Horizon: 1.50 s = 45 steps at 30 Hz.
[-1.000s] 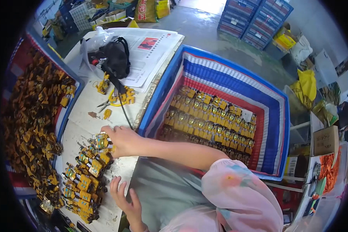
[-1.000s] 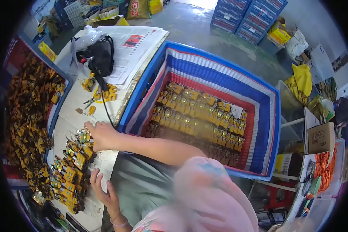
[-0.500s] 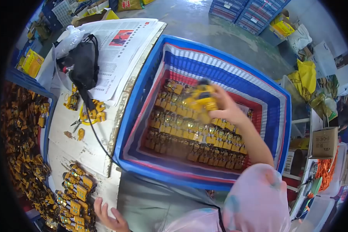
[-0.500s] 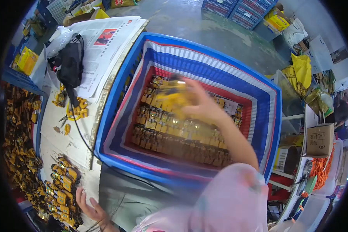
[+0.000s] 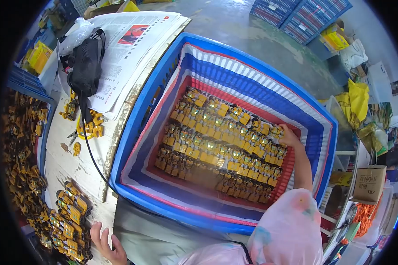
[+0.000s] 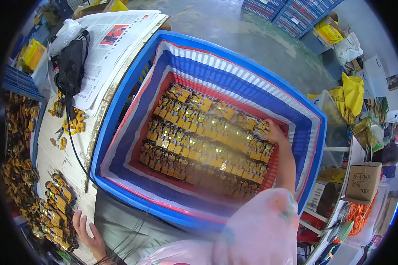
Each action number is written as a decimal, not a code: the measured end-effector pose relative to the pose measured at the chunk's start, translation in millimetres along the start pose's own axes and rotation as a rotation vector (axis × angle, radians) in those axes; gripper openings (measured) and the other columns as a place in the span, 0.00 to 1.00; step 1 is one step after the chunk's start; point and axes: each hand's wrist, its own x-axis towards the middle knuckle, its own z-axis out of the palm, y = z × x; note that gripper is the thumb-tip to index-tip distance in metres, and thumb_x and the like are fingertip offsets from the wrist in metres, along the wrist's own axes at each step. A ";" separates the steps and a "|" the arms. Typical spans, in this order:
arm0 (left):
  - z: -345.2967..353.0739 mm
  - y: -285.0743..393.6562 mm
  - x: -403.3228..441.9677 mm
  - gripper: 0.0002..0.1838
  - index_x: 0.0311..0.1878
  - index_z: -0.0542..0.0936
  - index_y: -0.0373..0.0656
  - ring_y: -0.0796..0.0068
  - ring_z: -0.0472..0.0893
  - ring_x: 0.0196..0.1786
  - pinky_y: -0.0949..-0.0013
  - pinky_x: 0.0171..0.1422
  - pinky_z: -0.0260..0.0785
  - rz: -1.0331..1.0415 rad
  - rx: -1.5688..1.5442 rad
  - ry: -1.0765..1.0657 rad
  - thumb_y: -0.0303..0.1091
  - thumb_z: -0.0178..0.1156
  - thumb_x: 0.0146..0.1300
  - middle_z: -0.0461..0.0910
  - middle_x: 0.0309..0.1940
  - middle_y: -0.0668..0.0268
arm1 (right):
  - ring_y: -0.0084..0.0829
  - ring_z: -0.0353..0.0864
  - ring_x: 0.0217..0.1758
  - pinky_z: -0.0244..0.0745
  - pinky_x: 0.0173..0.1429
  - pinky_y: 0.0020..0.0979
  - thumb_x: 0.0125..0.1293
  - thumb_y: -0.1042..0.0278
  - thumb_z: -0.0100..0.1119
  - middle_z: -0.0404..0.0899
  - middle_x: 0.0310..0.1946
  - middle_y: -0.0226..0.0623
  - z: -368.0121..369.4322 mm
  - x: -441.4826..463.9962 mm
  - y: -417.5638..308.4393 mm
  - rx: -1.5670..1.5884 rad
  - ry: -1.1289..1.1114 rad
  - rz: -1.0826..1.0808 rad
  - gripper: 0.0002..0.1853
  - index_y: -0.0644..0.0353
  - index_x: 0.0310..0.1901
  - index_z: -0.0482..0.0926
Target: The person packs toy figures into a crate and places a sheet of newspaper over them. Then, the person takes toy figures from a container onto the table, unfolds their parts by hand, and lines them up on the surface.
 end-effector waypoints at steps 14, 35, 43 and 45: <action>-8.5 -6.8 1.2 0.19 0.41 0.77 0.45 0.58 0.73 0.51 0.54 0.56 0.63 0.114 0.095 0.124 0.20 0.61 0.42 0.73 0.47 0.60 | 0.33 0.64 0.61 0.58 0.65 0.32 0.50 0.82 0.57 0.66 0.56 0.40 49.8 -6.8 -85.7 0.537 0.389 -0.527 0.36 0.66 0.62 0.57; 8.3 -20.2 0.8 0.22 0.46 0.75 0.47 0.58 0.71 0.53 0.53 0.57 0.61 0.268 -0.220 0.348 0.26 0.63 0.44 0.71 0.50 0.61 | 0.46 0.77 0.45 0.72 0.46 0.43 0.61 0.54 0.49 0.73 0.50 0.45 125.1 -193.0 -622.9 -0.263 0.105 -1.222 0.21 0.50 0.55 0.67; -8.1 -43.1 -1.9 0.20 0.44 0.77 0.49 0.59 0.73 0.51 0.55 0.55 0.62 0.290 -0.337 0.349 0.26 0.63 0.44 0.74 0.47 0.62 | 0.48 0.69 0.53 0.64 0.57 0.41 0.62 0.63 0.48 0.74 0.46 0.48 10.5 66.4 -564.9 -0.089 0.894 -0.837 0.15 0.65 0.44 0.76; -13.8 -41.7 13.2 0.20 0.44 0.77 0.47 0.58 0.72 0.51 0.56 0.56 0.62 0.291 -0.343 0.388 0.26 0.63 0.44 0.74 0.48 0.61 | 0.43 0.68 0.56 0.64 0.58 0.43 0.61 0.59 0.51 0.75 0.45 0.44 3.1 131.4 -546.9 -0.173 1.028 -0.729 0.17 0.65 0.43 0.76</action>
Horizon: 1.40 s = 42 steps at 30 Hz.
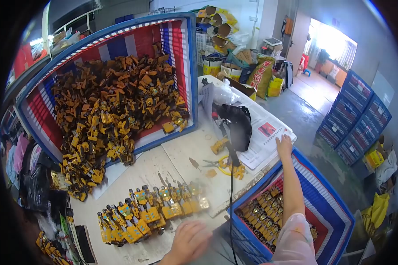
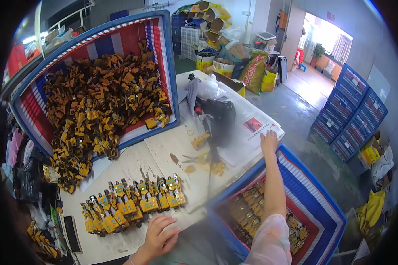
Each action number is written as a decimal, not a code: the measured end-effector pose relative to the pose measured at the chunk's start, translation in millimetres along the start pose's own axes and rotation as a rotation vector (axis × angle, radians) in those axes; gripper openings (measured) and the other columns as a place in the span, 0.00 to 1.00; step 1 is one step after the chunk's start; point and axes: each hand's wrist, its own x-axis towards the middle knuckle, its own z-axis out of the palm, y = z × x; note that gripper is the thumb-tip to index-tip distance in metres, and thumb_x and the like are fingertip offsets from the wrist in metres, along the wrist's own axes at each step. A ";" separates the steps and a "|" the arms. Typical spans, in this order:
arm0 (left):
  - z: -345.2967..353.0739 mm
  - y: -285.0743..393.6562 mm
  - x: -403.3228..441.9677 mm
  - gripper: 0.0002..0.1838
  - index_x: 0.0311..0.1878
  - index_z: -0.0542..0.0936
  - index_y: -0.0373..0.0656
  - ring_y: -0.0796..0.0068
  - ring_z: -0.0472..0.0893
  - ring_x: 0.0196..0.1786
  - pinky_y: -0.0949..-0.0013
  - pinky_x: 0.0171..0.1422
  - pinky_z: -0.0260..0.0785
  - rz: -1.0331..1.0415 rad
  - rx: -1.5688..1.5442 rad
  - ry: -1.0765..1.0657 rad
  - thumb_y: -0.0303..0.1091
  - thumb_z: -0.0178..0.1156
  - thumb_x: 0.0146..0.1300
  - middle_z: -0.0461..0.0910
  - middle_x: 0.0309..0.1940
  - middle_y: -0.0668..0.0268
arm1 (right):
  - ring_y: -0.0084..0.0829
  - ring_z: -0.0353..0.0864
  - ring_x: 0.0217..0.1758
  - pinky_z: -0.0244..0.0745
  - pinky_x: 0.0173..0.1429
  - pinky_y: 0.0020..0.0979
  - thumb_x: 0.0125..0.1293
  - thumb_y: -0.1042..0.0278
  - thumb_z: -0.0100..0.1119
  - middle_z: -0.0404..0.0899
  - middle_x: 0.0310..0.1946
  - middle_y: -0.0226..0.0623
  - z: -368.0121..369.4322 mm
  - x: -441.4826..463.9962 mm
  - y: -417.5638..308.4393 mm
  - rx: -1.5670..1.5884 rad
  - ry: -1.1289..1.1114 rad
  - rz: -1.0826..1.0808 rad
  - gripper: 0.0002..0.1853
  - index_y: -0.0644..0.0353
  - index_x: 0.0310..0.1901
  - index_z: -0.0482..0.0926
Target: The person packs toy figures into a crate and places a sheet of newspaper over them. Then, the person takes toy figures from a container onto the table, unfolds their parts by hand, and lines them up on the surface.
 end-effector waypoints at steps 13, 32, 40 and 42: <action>156.2 -78.5 265.2 0.25 0.53 0.69 0.42 0.49 0.62 0.60 0.51 0.62 0.54 -0.011 0.105 0.176 0.33 0.60 0.49 0.65 0.54 0.50 | 0.45 0.76 0.47 0.70 0.51 0.39 0.60 0.56 0.52 0.79 0.39 0.43 -12.0 16.5 -23.4 -0.102 -0.282 0.213 0.15 0.57 0.39 0.81; 166.1 -158.8 289.8 0.23 0.53 0.72 0.50 0.50 0.74 0.44 0.57 0.48 0.68 -0.355 -0.005 0.203 0.28 0.56 0.51 0.72 0.41 0.50 | 0.45 0.78 0.41 0.71 0.47 0.35 0.51 0.79 0.45 0.78 0.37 0.46 -88.2 168.6 -138.9 0.583 -0.136 -0.187 0.21 0.43 0.40 0.83; 159.5 -172.5 288.3 0.23 0.53 0.72 0.50 0.50 0.75 0.44 0.56 0.48 0.69 -0.369 0.017 0.246 0.28 0.58 0.51 0.72 0.44 0.50 | 0.43 0.80 0.37 0.73 0.45 0.34 0.47 0.79 0.44 0.80 0.34 0.44 -136.2 221.0 -173.0 0.588 0.003 -0.244 0.23 0.41 0.40 0.83; 161.2 -174.4 287.3 0.23 0.53 0.72 0.50 0.50 0.74 0.45 0.56 0.48 0.69 -0.357 0.039 0.266 0.28 0.58 0.51 0.72 0.44 0.50 | 0.40 0.80 0.35 0.74 0.41 0.33 0.46 0.80 0.44 0.80 0.34 0.44 -164.1 220.8 -186.7 0.544 0.038 -0.249 0.24 0.42 0.40 0.83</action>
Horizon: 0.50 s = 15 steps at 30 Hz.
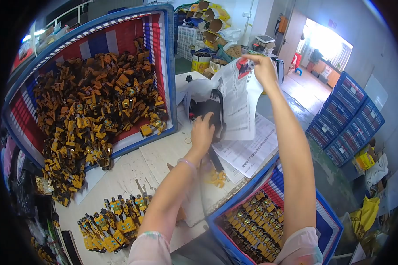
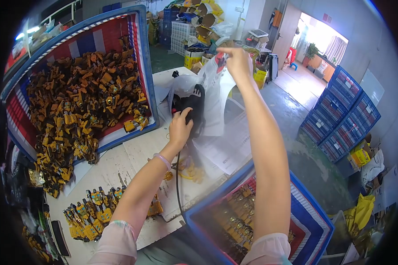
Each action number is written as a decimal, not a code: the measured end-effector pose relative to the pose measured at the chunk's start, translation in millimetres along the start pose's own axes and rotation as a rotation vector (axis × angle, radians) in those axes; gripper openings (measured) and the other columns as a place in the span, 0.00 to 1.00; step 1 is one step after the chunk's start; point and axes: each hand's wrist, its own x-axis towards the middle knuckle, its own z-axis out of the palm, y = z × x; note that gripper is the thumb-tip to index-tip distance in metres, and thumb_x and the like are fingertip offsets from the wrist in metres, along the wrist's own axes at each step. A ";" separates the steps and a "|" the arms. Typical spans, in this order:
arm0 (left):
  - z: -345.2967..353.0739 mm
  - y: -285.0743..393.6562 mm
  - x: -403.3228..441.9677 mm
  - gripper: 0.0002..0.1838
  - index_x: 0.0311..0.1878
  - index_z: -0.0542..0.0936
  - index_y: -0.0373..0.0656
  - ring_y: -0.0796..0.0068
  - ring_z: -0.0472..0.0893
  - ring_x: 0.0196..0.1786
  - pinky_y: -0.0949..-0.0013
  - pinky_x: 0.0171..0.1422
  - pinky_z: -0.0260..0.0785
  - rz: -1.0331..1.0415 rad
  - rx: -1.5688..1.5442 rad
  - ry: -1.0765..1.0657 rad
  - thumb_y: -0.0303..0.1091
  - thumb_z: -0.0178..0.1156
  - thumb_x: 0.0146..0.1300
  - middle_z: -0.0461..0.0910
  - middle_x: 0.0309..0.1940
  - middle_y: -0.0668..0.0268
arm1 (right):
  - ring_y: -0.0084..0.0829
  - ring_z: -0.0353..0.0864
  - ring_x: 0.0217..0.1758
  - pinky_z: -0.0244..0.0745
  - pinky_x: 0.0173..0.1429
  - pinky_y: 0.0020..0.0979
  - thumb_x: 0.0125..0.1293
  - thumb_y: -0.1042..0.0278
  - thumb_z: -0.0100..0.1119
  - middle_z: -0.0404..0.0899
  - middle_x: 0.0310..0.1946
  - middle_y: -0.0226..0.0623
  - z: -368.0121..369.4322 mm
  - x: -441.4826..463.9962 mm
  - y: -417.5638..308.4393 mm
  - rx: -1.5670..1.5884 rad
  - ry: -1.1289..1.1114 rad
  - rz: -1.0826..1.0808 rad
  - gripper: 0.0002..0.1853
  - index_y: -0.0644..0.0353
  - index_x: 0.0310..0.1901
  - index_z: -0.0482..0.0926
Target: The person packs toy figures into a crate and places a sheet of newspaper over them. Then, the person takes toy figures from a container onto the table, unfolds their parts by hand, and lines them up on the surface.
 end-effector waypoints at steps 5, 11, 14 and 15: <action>-3.2 0.5 -3.6 0.23 0.53 0.72 0.51 0.50 0.73 0.48 0.56 0.48 0.69 -0.008 0.048 -0.010 0.28 0.57 0.51 0.71 0.46 0.50 | 0.33 0.81 0.36 0.73 0.43 0.29 0.48 0.82 0.41 0.81 0.39 0.41 -68.3 14.5 -29.5 0.003 0.048 -0.037 0.26 0.45 0.43 0.82; 6.1 -15.3 -14.7 0.23 0.52 0.73 0.56 0.50 0.73 0.50 0.57 0.49 0.69 0.103 0.171 -0.041 0.28 0.58 0.49 0.71 0.48 0.50 | 0.28 0.74 0.52 0.63 0.59 0.24 0.58 0.78 0.44 0.78 0.48 0.38 -227.7 -51.3 -3.9 0.045 0.261 0.001 0.20 0.60 0.52 0.76; 8.4 -12.8 -14.2 0.25 0.52 0.72 0.56 0.50 0.71 0.53 0.58 0.52 0.68 0.121 0.214 -0.081 0.26 0.58 0.49 0.69 0.50 0.48 | 0.28 0.67 0.60 0.60 0.62 0.25 0.61 0.76 0.48 0.69 0.58 0.39 -290.1 -147.5 11.8 0.342 0.239 0.363 0.21 0.63 0.57 0.70; 12.0 -11.1 -14.0 0.27 0.55 0.70 0.56 0.49 0.67 0.57 0.54 0.58 0.63 0.119 0.243 -0.106 0.26 0.59 0.48 0.67 0.54 0.47 | 0.29 0.66 0.61 0.58 0.64 0.27 0.62 0.75 0.49 0.68 0.59 0.39 -305.0 -186.1 23.7 0.257 0.251 0.406 0.21 0.64 0.58 0.69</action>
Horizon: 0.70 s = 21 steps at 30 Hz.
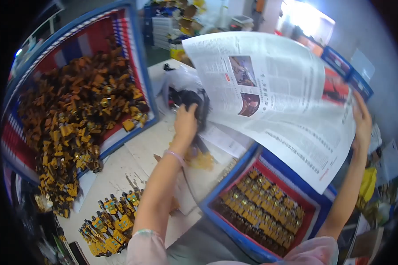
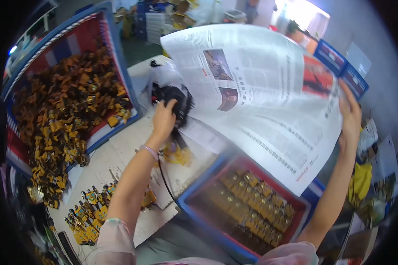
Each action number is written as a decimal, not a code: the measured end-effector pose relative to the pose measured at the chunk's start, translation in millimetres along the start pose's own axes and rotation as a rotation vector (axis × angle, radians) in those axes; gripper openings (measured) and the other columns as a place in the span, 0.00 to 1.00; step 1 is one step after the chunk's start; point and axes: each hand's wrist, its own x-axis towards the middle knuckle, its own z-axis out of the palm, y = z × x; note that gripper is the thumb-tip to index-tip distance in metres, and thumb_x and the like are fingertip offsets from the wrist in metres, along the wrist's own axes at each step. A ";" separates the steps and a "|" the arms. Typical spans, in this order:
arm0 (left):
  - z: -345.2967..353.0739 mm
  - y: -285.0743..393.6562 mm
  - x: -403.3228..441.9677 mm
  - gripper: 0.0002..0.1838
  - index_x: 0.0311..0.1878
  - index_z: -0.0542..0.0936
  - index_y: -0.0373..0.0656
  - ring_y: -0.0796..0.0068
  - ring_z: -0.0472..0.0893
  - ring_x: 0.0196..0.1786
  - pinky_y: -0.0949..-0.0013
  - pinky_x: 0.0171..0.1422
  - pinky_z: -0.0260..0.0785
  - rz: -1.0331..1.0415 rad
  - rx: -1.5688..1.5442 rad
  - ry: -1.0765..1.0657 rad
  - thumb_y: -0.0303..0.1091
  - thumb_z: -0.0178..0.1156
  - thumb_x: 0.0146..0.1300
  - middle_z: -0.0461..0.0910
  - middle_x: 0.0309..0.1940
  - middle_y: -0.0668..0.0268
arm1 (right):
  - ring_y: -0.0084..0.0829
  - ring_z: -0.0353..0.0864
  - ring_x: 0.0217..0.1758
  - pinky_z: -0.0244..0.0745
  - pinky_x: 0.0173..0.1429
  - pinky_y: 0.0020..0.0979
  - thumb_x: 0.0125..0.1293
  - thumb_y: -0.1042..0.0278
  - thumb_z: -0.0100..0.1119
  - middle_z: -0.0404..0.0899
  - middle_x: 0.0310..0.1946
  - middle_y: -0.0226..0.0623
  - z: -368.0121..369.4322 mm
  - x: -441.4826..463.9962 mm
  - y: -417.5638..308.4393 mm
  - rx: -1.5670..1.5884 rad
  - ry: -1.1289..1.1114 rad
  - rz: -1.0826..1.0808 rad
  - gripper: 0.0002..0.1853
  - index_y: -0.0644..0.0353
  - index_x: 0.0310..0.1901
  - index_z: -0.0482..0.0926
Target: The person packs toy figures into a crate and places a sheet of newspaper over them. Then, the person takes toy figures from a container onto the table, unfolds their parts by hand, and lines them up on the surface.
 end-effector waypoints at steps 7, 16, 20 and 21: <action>-31.7 113.5 -44.0 0.35 0.63 0.60 0.45 0.49 0.54 0.66 0.41 0.66 0.44 0.370 -0.196 0.026 0.35 0.60 0.51 0.57 0.62 0.50 | 0.30 0.57 0.67 0.52 0.66 0.27 0.61 0.73 0.49 0.54 0.67 0.41 -117.4 -217.8 119.6 -0.111 -0.128 0.581 0.33 0.58 0.68 0.50; -15.4 186.0 -174.2 0.41 0.64 0.60 0.52 0.55 0.52 0.69 0.42 0.68 0.41 0.848 -0.223 -0.636 0.44 0.67 0.45 0.56 0.64 0.57 | 0.32 0.48 0.72 0.45 0.69 0.25 0.46 0.91 0.45 0.49 0.69 0.42 -169.0 -373.5 203.1 -0.318 -0.326 0.731 0.46 0.51 0.70 0.46; -17.2 197.1 -189.7 0.44 0.65 0.59 0.52 0.55 0.52 0.69 0.43 0.68 0.42 0.914 -0.214 -0.757 0.44 0.68 0.43 0.54 0.65 0.57 | 0.30 0.76 0.41 0.68 0.49 0.27 0.47 0.88 0.47 0.77 0.39 0.40 -176.7 -411.6 211.6 -0.542 -0.506 0.820 0.47 0.50 0.70 0.43; -22.1 199.8 -191.4 0.43 0.65 0.58 0.52 0.55 0.52 0.69 0.43 0.68 0.43 0.908 -0.216 -0.781 0.43 0.68 0.44 0.53 0.65 0.56 | 0.30 0.77 0.39 0.69 0.47 0.27 0.48 0.87 0.49 0.77 0.37 0.40 -187.2 -428.9 223.9 -0.522 -0.536 0.791 0.45 0.51 0.69 0.47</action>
